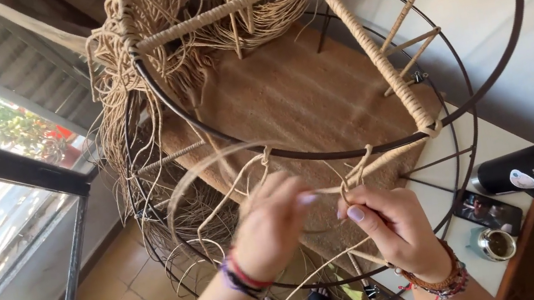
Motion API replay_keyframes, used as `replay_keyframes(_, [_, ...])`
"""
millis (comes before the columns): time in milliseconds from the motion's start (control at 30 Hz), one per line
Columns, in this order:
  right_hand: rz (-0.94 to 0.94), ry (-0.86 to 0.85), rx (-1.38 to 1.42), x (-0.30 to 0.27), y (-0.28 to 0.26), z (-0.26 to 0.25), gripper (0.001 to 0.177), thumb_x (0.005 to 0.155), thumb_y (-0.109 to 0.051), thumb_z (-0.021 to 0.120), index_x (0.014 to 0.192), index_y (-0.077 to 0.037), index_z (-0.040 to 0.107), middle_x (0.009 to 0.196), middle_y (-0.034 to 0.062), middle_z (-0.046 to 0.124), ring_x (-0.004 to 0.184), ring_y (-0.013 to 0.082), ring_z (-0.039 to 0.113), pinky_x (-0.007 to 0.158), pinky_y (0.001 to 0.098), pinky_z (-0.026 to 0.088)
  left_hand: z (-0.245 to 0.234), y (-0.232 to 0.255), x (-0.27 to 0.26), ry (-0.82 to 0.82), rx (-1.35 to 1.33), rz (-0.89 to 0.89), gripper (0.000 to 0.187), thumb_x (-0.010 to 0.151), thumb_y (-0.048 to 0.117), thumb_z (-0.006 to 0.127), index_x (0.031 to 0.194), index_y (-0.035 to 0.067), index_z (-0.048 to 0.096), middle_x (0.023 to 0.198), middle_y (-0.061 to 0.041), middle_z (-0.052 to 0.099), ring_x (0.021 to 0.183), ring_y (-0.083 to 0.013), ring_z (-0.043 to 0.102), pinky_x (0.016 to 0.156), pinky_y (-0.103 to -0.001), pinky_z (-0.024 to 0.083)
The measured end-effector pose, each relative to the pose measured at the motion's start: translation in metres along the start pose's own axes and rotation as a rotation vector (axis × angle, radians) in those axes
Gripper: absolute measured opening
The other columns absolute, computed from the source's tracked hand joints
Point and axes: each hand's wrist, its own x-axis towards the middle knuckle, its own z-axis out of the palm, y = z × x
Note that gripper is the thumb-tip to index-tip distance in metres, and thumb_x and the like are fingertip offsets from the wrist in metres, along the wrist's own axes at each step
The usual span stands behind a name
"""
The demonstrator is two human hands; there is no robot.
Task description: Weaving natural fiber strips onto a circular metal frame to create a furniture piece or lampshade.
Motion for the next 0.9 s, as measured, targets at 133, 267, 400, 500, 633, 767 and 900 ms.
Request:
replay_keyframes(133, [-0.051,0.0,-0.009,0.007,-0.006,-0.003,0.026,0.102,-0.024,0.052,0.09,-0.01,0.069,0.054,-0.0059,0.044,0.044,0.0068,0.031,0.046,0.0223,0.028,-0.012,-0.046,-0.033,-0.279,0.509,-0.537,0.014,0.104,0.014,0.051,0.1,0.017,0.063,0.082,0.002,0.062,0.071,-0.0147,0.059,0.064,-0.029,0.053])
replay_keyframes(267, [-0.037,-0.031,0.062,0.004,-0.003,-0.002,0.026,0.102,-0.022,0.053,0.088,-0.007,0.07,0.065,-0.0033,0.062,0.044,0.0059,0.036,0.043,0.0215,0.031,-0.016,-0.064,-0.038,-0.836,0.66,-0.962,0.026,0.105,0.015,0.053,0.126,0.025,0.064,0.088,0.005,0.068,0.064,-0.006,0.058,0.053,-0.017,0.055])
replay_keyframes(400, [-0.037,-0.022,0.049,0.004,0.003,-0.001,0.026,0.102,-0.024,0.054,0.089,-0.007,0.07,0.067,-0.0038,0.061,0.047,0.0069,0.04,0.047,0.0216,0.035,-0.016,0.008,0.013,-0.276,-0.059,-0.296,0.051,0.107,0.037,0.032,0.133,0.003,0.06,0.13,-0.016,0.07,0.115,-0.0286,0.07,0.097,-0.042,0.056])
replay_keyframes(500, [-0.136,-0.062,0.026,0.002,0.011,-0.003,0.023,0.102,-0.022,0.053,0.089,-0.009,0.066,0.061,-0.0048,0.056,0.043,0.0059,0.04,0.039,0.0195,0.034,-0.013,0.021,0.021,-0.154,-0.14,-0.075,0.027,0.107,0.023,0.045,0.111,0.001,0.061,0.096,-0.011,0.062,0.086,-0.026,0.062,0.077,-0.036,0.051])
replay_keyframes(633, [-0.066,-0.062,0.072,0.007,0.003,-0.005,0.026,0.101,-0.023,0.054,0.088,-0.007,0.071,0.069,-0.0031,0.062,0.049,0.0082,0.045,0.049,0.0227,0.037,-0.015,0.015,0.018,-0.181,-0.167,-0.157,0.03,0.107,0.033,0.044,0.112,0.005,0.054,0.102,-0.008,0.057,0.09,-0.0218,0.062,0.083,-0.034,0.05])
replay_keyframes(767, [-0.111,-0.094,0.018,0.009,0.005,-0.005,0.022,0.101,-0.02,0.054,0.104,-0.007,0.072,0.058,-0.0048,0.05,0.041,0.0082,0.039,0.041,0.0239,0.033,-0.014,0.025,0.033,-0.28,-0.203,-0.115,0.043,0.108,0.042,0.034,0.105,0.004,0.052,0.091,-0.012,0.058,0.076,-0.0272,0.058,0.071,-0.037,0.047])
replay_keyframes(900, [-0.064,-0.076,-0.024,0.011,-0.004,-0.011,0.028,0.102,-0.025,0.051,0.091,-0.009,0.071,0.059,-0.0051,0.05,0.044,0.008,0.037,0.045,0.0226,0.033,0.005,-0.058,-0.035,-0.167,0.089,-0.163,0.024,0.106,0.02,0.049,0.087,0.007,0.057,0.081,-0.001,0.052,0.068,-0.0166,0.051,0.062,-0.03,0.049])
